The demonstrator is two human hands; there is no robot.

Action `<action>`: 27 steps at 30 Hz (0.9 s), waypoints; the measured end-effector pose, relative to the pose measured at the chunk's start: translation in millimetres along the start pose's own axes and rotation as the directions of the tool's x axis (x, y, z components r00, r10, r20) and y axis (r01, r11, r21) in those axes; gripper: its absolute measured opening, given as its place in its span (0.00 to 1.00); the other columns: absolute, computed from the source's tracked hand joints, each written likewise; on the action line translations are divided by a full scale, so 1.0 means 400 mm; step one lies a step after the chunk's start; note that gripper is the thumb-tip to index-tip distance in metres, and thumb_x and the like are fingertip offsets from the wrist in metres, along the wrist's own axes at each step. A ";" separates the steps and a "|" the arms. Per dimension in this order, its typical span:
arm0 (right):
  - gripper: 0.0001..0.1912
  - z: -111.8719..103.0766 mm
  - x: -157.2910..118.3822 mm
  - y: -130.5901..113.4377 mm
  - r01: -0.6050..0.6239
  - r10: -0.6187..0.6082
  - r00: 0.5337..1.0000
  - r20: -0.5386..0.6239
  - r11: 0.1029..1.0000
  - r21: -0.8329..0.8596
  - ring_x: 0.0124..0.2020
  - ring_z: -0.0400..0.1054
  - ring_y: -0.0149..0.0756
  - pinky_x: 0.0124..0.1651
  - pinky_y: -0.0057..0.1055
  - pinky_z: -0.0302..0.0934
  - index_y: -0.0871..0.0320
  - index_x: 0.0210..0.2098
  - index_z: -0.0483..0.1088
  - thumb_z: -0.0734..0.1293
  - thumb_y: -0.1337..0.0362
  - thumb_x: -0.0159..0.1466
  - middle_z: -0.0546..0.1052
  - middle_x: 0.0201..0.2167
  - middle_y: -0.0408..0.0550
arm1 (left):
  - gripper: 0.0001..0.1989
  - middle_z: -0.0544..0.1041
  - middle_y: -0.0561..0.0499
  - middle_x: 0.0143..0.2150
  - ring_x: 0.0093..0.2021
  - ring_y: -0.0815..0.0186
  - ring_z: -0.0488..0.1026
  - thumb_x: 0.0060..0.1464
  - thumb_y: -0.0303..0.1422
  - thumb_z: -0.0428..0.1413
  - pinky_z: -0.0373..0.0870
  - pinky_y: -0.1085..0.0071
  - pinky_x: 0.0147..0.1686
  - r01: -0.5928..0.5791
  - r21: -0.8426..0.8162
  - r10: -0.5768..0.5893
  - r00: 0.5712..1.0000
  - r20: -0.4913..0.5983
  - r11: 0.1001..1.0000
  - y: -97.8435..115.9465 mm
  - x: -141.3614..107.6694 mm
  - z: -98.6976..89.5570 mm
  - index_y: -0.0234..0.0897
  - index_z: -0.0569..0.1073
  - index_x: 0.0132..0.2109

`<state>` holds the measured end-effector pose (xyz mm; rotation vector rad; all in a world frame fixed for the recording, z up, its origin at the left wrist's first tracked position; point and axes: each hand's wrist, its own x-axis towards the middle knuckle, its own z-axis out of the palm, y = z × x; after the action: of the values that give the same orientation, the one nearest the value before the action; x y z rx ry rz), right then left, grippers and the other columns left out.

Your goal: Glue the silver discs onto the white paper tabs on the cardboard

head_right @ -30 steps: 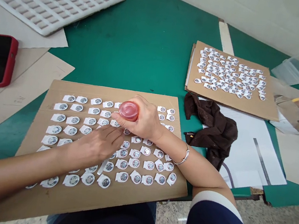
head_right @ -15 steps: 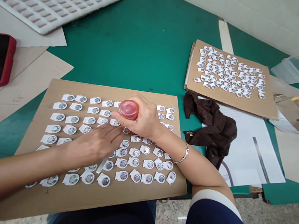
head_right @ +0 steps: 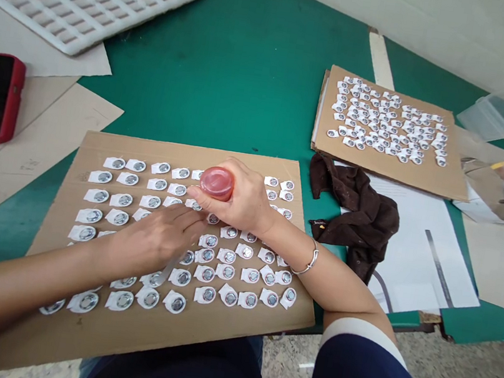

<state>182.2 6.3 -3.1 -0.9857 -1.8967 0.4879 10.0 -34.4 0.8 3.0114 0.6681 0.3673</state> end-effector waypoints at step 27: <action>0.13 -0.005 -0.001 -0.009 -0.130 0.131 0.991 -0.030 0.991 0.041 0.25 0.62 0.29 0.30 0.32 0.61 0.56 0.27 0.62 0.69 0.58 0.51 0.68 0.24 0.41 | 0.08 0.73 0.51 0.28 0.28 0.70 0.68 0.52 0.21 0.48 0.64 0.72 0.29 0.165 -0.609 -0.190 0.981 0.024 0.775 -0.097 -0.001 -0.035 0.33 0.70 0.35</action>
<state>182.6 3.5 0.2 -1.0904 -1.7945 0.5801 -9.4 0.3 11.0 2.3084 0.6687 0.5152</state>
